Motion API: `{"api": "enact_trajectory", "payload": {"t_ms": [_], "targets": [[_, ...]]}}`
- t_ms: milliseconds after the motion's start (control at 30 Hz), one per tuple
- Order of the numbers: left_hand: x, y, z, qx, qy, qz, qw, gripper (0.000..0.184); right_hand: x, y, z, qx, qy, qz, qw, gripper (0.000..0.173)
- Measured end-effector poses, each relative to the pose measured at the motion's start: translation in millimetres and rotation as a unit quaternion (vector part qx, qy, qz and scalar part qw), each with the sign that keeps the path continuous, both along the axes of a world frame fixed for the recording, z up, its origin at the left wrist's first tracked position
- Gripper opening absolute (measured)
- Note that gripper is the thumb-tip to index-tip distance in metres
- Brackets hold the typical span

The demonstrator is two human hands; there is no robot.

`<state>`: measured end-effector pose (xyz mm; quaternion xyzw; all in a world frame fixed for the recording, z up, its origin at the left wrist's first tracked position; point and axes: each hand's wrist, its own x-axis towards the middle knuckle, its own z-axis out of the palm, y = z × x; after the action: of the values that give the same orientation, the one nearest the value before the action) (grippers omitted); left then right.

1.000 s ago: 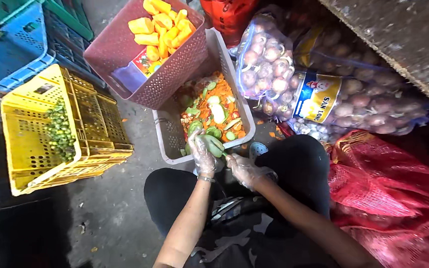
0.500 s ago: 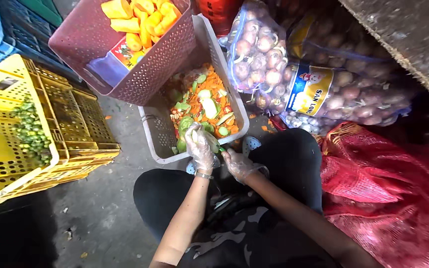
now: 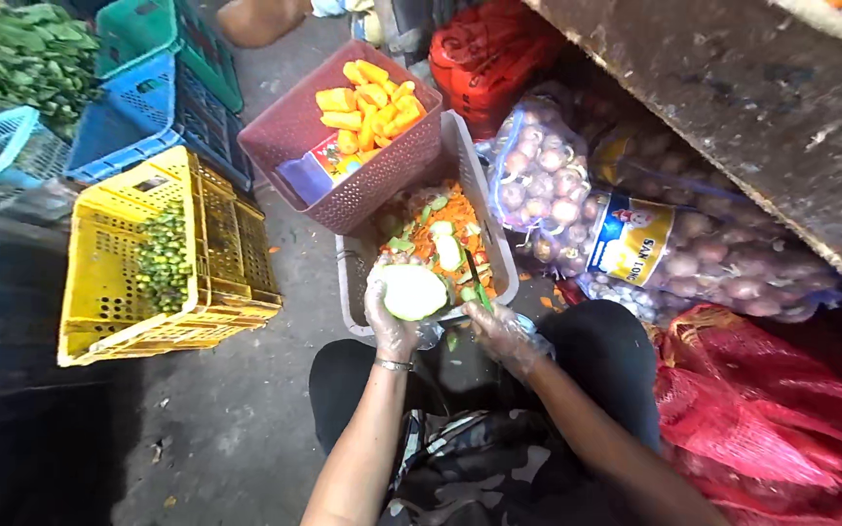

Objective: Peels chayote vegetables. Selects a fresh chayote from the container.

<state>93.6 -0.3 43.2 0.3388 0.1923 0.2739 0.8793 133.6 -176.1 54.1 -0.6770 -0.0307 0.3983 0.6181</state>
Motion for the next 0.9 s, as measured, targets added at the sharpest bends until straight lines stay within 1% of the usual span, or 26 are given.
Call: {"api": "enact_trajectory", "payload": {"t_ms": [33, 100, 133, 167, 200, 233, 300, 367, 467, 533, 567, 633, 700, 733, 767, 800, 833, 867, 900], "targets": [[-1.3, -2.5, 5.2, 0.001, -0.012, 0.006, 1.0, 0.041, -3.1, 4.8, 4.5, 0.033, 0.005, -0.018, 0.999, 0.026], [-5.2, -7.4, 10.4, 0.047, -0.007, 0.01, 0.999, 0.042, -5.3, 11.8, 16.8, 0.061, 0.006, -0.029, 0.998, 0.023], [-8.9, -8.3, 11.1, 0.094, 0.009, 0.006, 0.995, 0.045, -4.6, 13.6, 21.6, 0.057, 0.006, -0.029, 0.998, 0.022], [-14.2, -6.4, 9.6, 0.16, 0.034, -0.004, 0.987, 0.053, -2.5, 14.6, 25.3, 0.044, 0.009, -0.032, 0.999, 0.021], [-21.1, -1.8, 6.9, 0.233, 0.065, -0.027, 0.97, 0.063, 1.1, 14.9, 27.8, 0.026, 0.012, -0.039, 0.999, 0.021], [-28.1, 4.7, 6.1, 0.299, 0.101, -0.064, 0.947, 0.068, 6.3, 13.9, 28.5, 0.005, 0.006, -0.045, 0.999, 0.022], [-39.0, 17.5, 14.5, 0.351, 0.175, -0.148, 0.908, 0.065, 18.0, 10.7, 26.0, -0.035, -0.016, -0.043, 0.998, 0.024], [-41.5, 27.9, 25.7, 0.356, 0.23, -0.235, 0.875, 0.057, 25.9, 10.0, 23.5, -0.057, -0.053, -0.018, 0.997, 0.025], [-34.7, 35.8, 22.2, 0.335, 0.282, -0.323, 0.839, 0.061, 30.8, 15.6, 27.5, -0.071, -0.097, 0.042, 0.992, 0.025], [-29.8, 33.1, 17.8, 0.343, 0.311, -0.334, 0.821, 0.061, 34.2, 19.0, 25.6, -0.08, -0.104, 0.071, 0.989, 0.024], [-27.2, 32.3, 15.9, 0.375, 0.323, -0.333, 0.803, 0.059, 37.9, 21.6, 23.6, -0.088, -0.097, 0.073, 0.989, 0.028], [-21.8, 29.2, 15.2, 0.46, 0.346, -0.337, 0.745, 0.055, 49.3, 27.2, 19.8, -0.124, -0.077, 0.1, 0.984, 0.039], [-17.6, 24.1, 16.2, 0.508, 0.371, -0.352, 0.693, 0.052, 60.8, 35.2, 18.0, -0.16, -0.077, 0.142, 0.974, 0.037], [-16.1, 22.8, 16.1, 0.513, 0.379, -0.362, 0.68, 0.052, 66.8, 39.6, 16.0, -0.171, -0.086, 0.149, 0.97, 0.036], [-15.4, 22.7, 15.8, 0.508, 0.381, -0.369, 0.678, 0.052, 73.0, 43.7, 14.8, -0.177, -0.1, 0.144, 0.968, 0.037], [-15.5, 24.0, 15.4, 0.493, 0.378, -0.375, 0.688, 0.052, 79.3, 47.4, 18.3, -0.185, -0.116, 0.132, 0.967, 0.039], [-16.5, 25.1, 14.5, 0.465, 0.367, -0.372, 0.715, 0.051, 86.5, 50.0, 26.2, -0.205, -0.132, 0.118, 0.963, 0.04], [-18.6, 24.8, 11.8, 0.42, 0.348, -0.356, 0.759, 0.051, 95.9, 50.1, 29.2, -0.236, -0.158, 0.112, 0.952, 0.042], [-20.8, 22.9, 8.9, 0.357, 0.323, -0.329, 0.813, 0.054, 106.7, 47.3, 24.6, -0.276, -0.197, 0.124, 0.932, 0.043]]}}
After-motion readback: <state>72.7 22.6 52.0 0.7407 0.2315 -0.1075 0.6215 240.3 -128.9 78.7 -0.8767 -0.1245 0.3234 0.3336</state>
